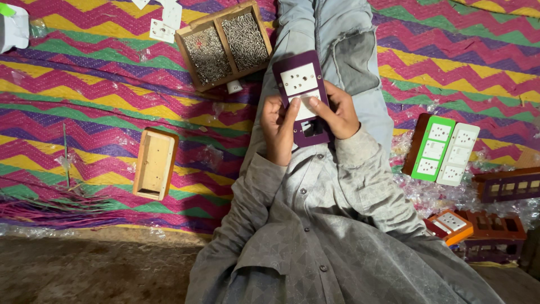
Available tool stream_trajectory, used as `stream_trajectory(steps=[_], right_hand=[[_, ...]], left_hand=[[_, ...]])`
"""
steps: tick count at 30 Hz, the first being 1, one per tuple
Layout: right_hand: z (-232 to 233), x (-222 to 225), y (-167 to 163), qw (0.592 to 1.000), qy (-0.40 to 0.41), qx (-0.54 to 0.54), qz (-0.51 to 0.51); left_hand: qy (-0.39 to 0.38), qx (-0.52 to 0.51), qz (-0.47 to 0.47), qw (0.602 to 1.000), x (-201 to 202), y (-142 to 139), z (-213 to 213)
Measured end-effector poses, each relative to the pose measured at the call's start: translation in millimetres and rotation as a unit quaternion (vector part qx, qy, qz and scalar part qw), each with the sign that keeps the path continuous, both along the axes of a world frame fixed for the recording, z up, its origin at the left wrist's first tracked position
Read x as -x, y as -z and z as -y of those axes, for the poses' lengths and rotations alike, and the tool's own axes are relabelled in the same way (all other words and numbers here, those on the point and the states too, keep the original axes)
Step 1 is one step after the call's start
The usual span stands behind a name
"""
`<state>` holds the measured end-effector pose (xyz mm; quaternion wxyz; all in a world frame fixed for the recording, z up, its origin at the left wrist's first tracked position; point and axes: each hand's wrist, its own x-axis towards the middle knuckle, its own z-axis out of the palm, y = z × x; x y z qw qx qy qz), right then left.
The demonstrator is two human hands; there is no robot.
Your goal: The person sits on a mat and assembles electrical socket units by inserting white plastic socket modules into a purple plastic frame. They secure each module with small metal pins taken from a nearby wooden box, repeating the process for multiple units.
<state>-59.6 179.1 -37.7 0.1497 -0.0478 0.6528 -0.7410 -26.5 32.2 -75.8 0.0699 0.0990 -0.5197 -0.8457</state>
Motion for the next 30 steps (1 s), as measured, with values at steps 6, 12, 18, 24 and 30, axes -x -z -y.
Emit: stream_trajectory(steps=[6,12,18,24,30], right_hand=[[0,1,7,1.0,0.015,-0.009,0.025],[8,0,0,0.999,0.019,-0.042,0.014],[9,0,-2,0.997,0.042,-0.05,0.041],[6,0,5,0.998,0.042,-0.012,0.049],[3,-2,6,0.997,0.041,0.027,0.057]], left_hand=[[0.004,-0.023,0.006,1.0,1,-5,0],[0.003,-0.04,0.011,0.999,1,-3,1],[0.026,-0.038,-0.021,0.999,-1,1,0],[0.032,-0.02,-0.041,0.998,-1,2,-3],[0.024,-0.046,-0.022,0.998,-2,7,-5]])
